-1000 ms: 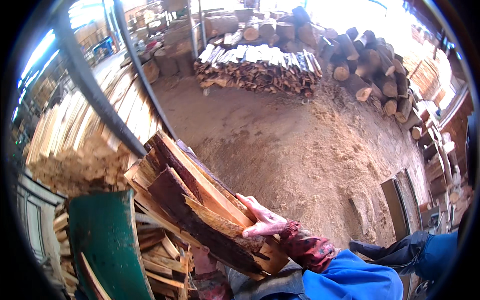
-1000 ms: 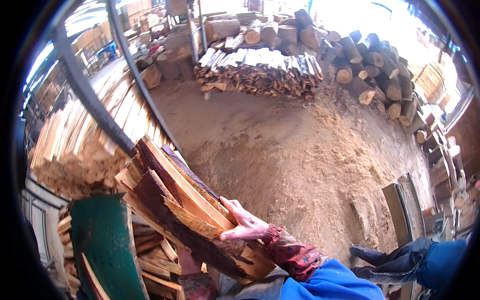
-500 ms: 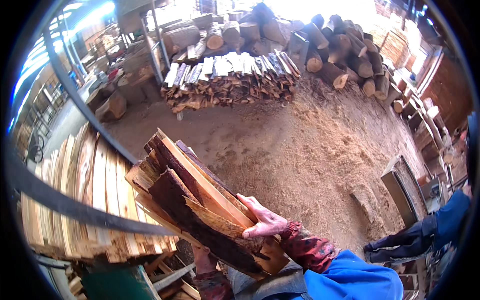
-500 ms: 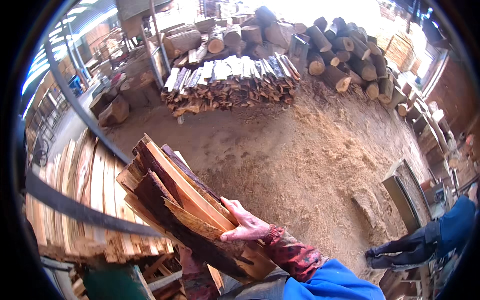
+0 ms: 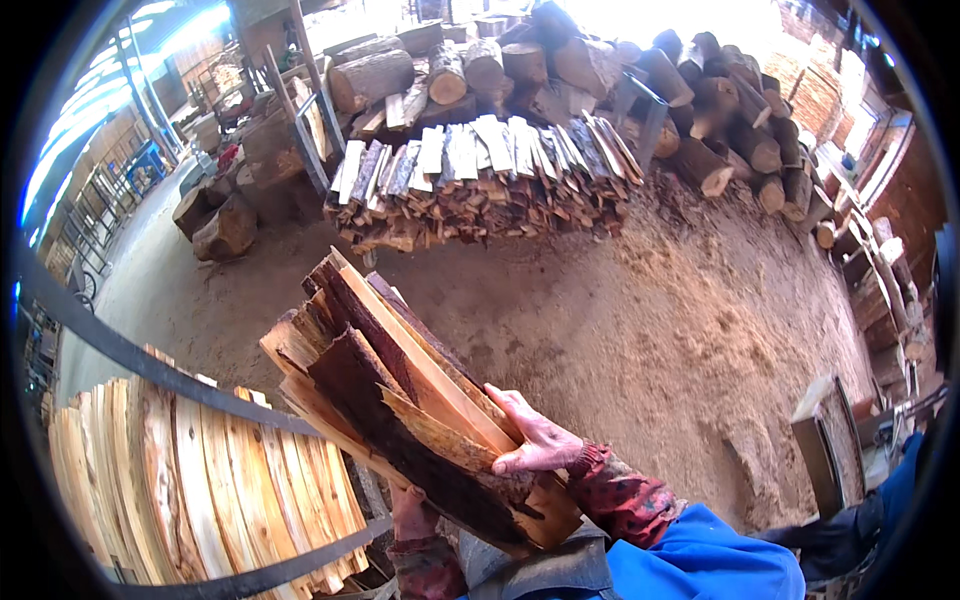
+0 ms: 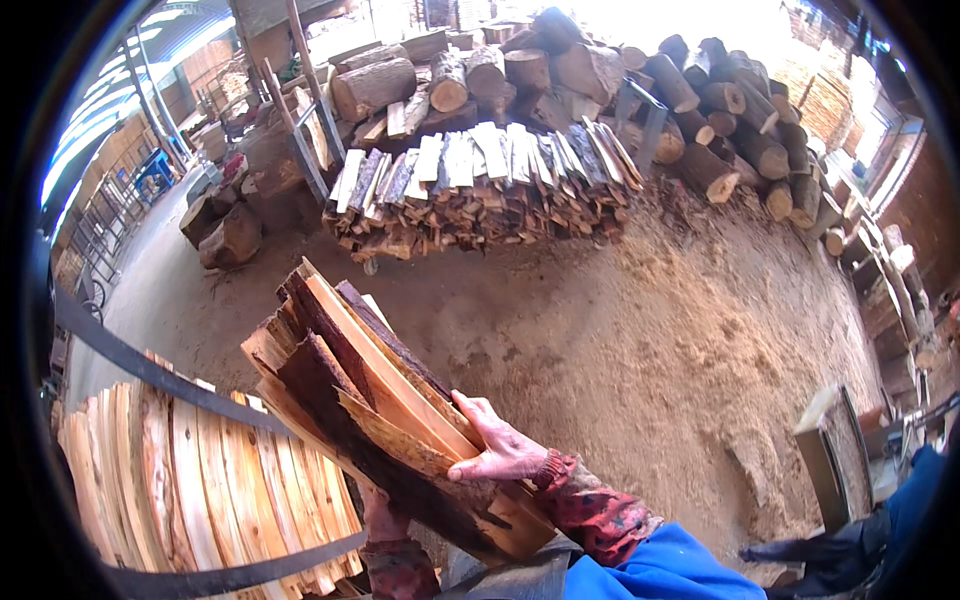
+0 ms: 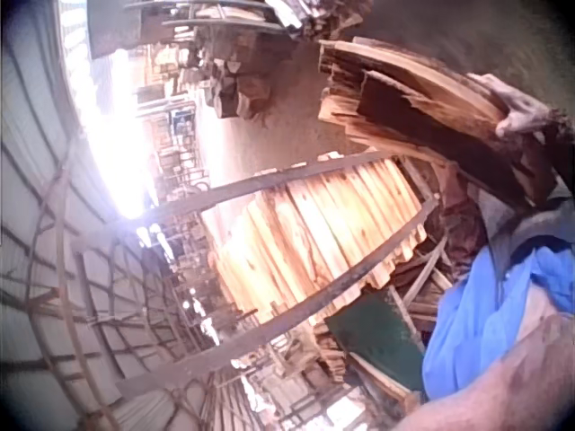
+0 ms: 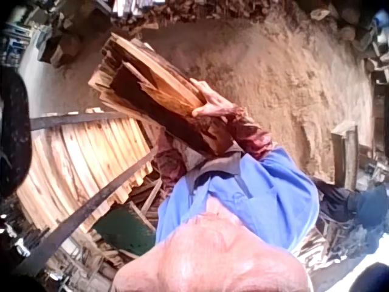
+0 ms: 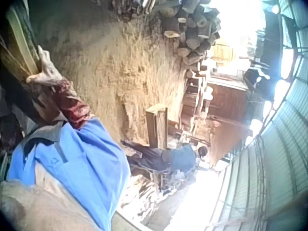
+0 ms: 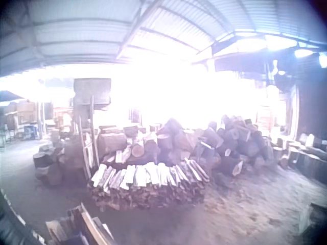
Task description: The person picks up cut wooden planks from a green worktable and stacks them on a nearby rack. The person repeats this process, moving planks one by one or in small groups, while another worker continues cutting wood in the background.
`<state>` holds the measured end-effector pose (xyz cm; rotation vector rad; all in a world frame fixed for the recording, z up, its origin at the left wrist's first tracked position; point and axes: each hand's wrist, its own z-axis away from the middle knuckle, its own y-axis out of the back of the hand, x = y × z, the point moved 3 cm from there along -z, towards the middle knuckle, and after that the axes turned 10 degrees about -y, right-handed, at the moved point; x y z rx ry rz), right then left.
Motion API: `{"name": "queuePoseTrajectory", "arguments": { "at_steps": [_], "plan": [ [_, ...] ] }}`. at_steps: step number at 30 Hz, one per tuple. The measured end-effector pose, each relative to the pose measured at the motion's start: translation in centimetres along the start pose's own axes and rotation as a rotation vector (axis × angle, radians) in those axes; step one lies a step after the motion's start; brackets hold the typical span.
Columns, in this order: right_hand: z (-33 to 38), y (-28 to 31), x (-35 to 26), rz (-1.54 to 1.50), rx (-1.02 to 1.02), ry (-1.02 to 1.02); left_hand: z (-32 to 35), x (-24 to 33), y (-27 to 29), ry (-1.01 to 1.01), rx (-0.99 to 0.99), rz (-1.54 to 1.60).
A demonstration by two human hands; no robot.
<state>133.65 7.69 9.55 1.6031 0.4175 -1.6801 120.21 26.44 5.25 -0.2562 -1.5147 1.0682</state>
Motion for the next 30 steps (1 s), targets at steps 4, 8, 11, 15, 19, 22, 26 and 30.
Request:
{"name": "queuePoseTrajectory", "arguments": {
  "at_steps": [4, 8, 11, 15, 19, 22, 26, 30],
  "plan": [
    [-5.4, 3.6, 0.0, -0.052, -0.079, -0.022, -5.3, -0.6, -1.9, 0.015, 0.038, -0.046],
    [-11.5, 5.9, 0.1, -0.057, -0.128, -0.044, -10.4, -1.6, -2.0, -0.048, 0.086, -0.157],
    [-16.3, 7.9, 0.1, -0.038, -0.123, -0.024, -15.7, -2.2, -1.5, -0.016, 0.075, -0.087],
    [-22.6, 10.6, -0.1, -0.001, -0.105, -0.003, -22.8, -3.8, -0.9, -0.012, 0.011, 0.034],
    [-28.9, 13.1, 0.3, 0.014, -0.06, -0.047, -30.9, -3.8, -1.1, -0.004, -0.149, -0.036],
    [-33.2, 15.0, 0.5, 0.022, -0.02, -0.074, -37.0, -3.4, -2.0, 0.104, -0.065, 0.064],
    [-38.8, 16.9, 0.7, -0.058, 0.014, -0.138, -43.9, -3.1, -2.6, 0.115, -0.089, 0.013],
    [-45.2, 19.6, 2.1, -0.054, 0.023, -0.104, -50.7, -4.1, -3.1, 0.134, -0.054, 0.007]
  ]
}}
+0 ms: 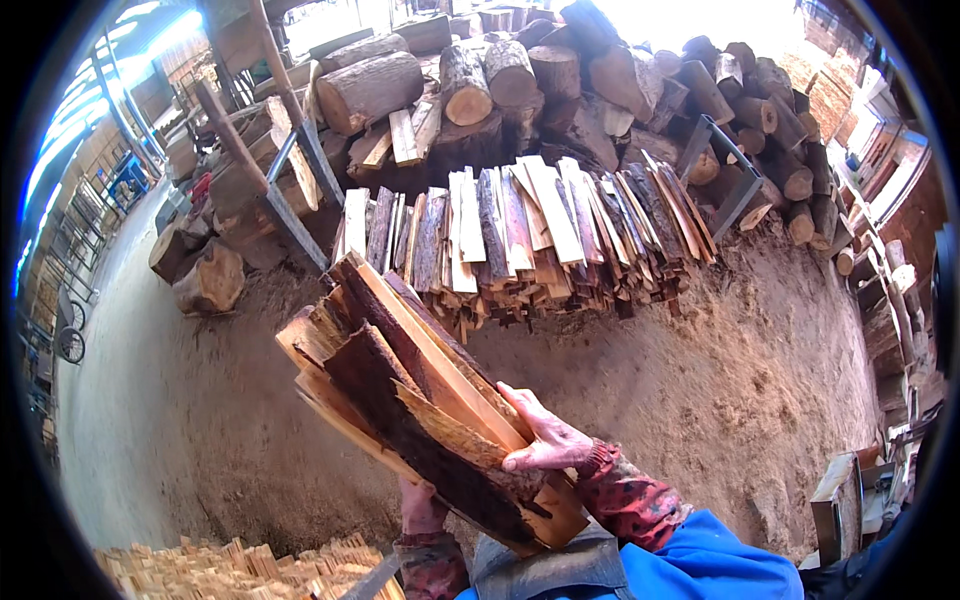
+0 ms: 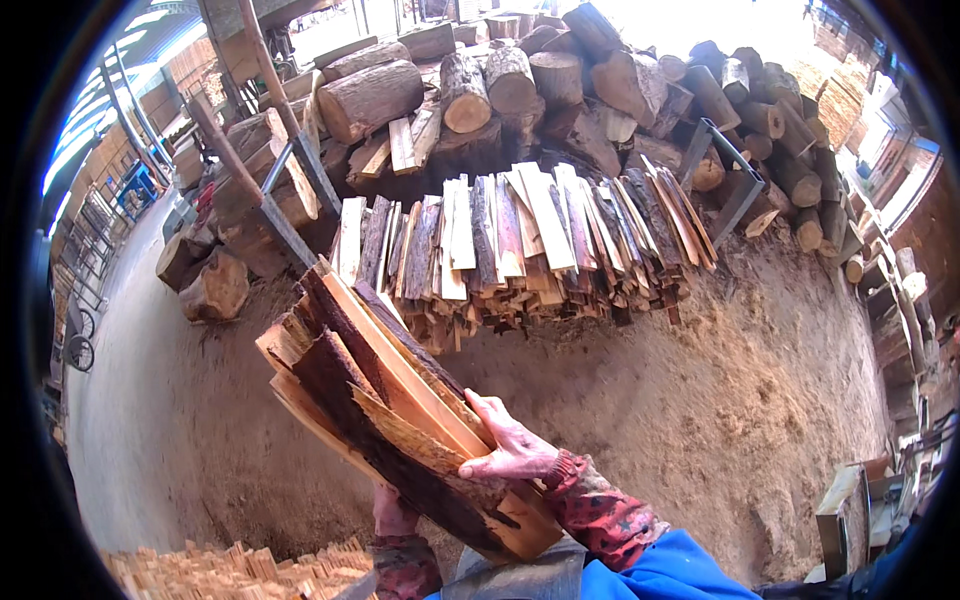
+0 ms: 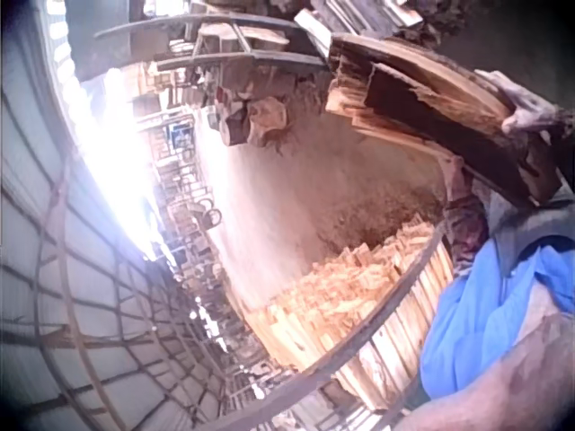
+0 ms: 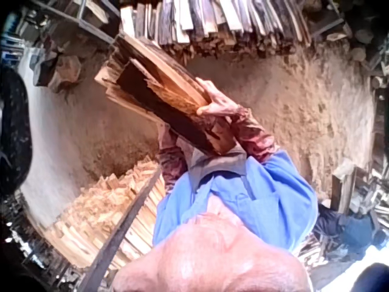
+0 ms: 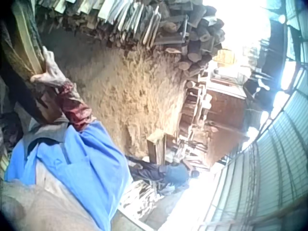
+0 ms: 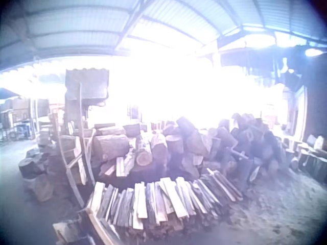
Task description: The person picks up cut wooden planks from a green worktable and stacks them on a nearby rack. The person repeats this process, moving planks one by one or in small groups, while another worker continues cutting wood in the background.
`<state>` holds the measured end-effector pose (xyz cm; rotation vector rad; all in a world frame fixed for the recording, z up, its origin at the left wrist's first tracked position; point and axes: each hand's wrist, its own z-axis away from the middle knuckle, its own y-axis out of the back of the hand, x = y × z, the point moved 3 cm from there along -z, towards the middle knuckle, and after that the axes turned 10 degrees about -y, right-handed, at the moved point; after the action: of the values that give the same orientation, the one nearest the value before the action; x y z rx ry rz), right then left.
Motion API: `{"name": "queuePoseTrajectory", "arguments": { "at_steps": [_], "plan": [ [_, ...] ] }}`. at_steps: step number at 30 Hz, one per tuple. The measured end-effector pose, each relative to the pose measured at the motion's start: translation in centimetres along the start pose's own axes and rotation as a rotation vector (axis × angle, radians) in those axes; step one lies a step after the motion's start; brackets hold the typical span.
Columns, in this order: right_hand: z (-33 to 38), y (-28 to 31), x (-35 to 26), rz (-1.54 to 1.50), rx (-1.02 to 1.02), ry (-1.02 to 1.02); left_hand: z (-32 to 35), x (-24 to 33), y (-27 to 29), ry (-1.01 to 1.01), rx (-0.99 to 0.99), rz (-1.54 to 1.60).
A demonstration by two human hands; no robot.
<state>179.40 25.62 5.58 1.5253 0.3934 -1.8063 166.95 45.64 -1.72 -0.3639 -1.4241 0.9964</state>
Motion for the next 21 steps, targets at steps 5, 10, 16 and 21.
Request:
{"name": "queuePoseTrajectory", "arguments": {
  "at_steps": [5, 10, 16, 21],
  "plan": [
    [-9.2, 3.3, 1.0, 0.001, -0.023, 0.072, -8.3, -0.6, 0.8, -0.031, -0.074, -0.137],
    [-17.1, 6.6, 1.1, -0.002, -0.091, 0.033, -14.9, -0.9, 0.6, -0.054, 0.022, -0.118],
    [-23.7, 9.6, 3.0, -0.027, -0.12, -0.096, -21.5, -2.0, 0.6, 0.004, 0.154, -0.117],
    [-28.7, 10.9, 5.3, -0.039, -0.076, -0.18, -27.2, -3.6, 4.2, 0.115, 0.18, -0.123]
  ]
}}
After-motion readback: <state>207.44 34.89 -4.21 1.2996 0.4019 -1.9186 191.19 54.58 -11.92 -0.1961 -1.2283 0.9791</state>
